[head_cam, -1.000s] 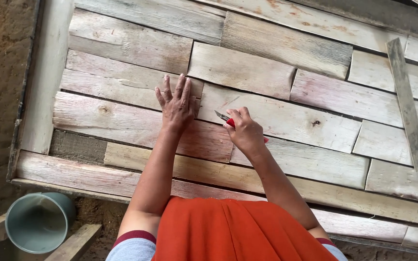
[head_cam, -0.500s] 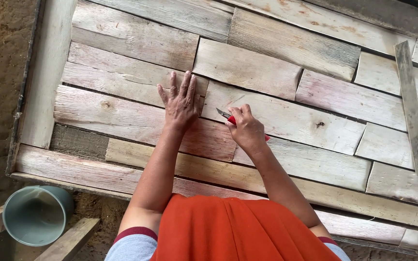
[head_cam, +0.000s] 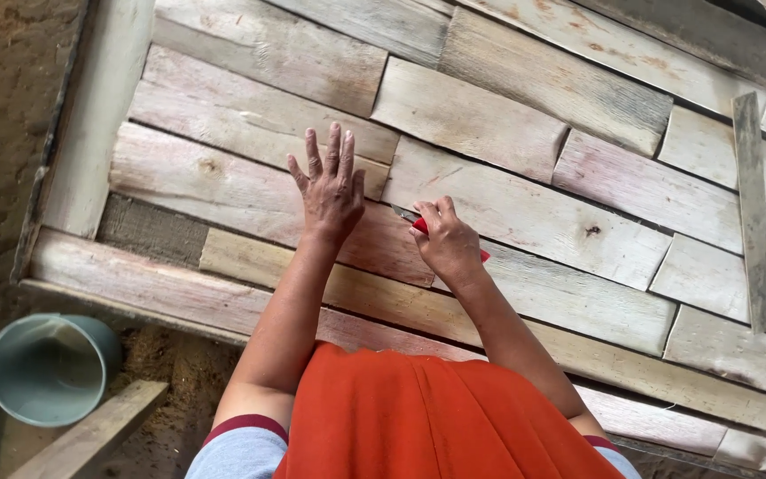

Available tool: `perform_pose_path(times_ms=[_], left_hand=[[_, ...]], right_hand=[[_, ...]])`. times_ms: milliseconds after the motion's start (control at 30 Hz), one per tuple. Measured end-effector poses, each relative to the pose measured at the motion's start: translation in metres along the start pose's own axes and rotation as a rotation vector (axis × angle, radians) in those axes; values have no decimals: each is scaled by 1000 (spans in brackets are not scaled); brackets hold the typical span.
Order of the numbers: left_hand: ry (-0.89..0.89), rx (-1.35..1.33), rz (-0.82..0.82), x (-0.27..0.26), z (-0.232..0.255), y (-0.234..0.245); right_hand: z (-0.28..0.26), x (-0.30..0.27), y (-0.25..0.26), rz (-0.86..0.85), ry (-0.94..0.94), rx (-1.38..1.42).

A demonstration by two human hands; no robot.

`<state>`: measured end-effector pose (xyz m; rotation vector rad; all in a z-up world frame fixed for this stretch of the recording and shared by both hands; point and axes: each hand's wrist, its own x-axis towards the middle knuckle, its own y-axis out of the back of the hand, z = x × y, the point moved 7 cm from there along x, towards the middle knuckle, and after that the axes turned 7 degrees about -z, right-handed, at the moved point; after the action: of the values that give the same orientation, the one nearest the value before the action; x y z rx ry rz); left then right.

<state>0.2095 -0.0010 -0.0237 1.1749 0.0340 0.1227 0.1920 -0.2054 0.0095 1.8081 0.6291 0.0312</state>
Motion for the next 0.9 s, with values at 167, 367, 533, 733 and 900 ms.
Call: perform_pose_path(times_ms=[167,367,533,733,900], left_hand=[[204,-50,-3,-58,-17,15],[375,-38,2,-118,-45,29],[490,-31,6,-145,-69,24],[491,-28,-25,-146,-81,1],[472,-62,-54,-140,-80,18]], right_hand=[[-24,-12,-22,-70,61,-22],[-62,-25,-42,-154,146,-7],[-88,-37,-51,-299,137,-21],[-91,-38,-59,-315,89,-65],[-76,-24,-64,-284,74,-12]])
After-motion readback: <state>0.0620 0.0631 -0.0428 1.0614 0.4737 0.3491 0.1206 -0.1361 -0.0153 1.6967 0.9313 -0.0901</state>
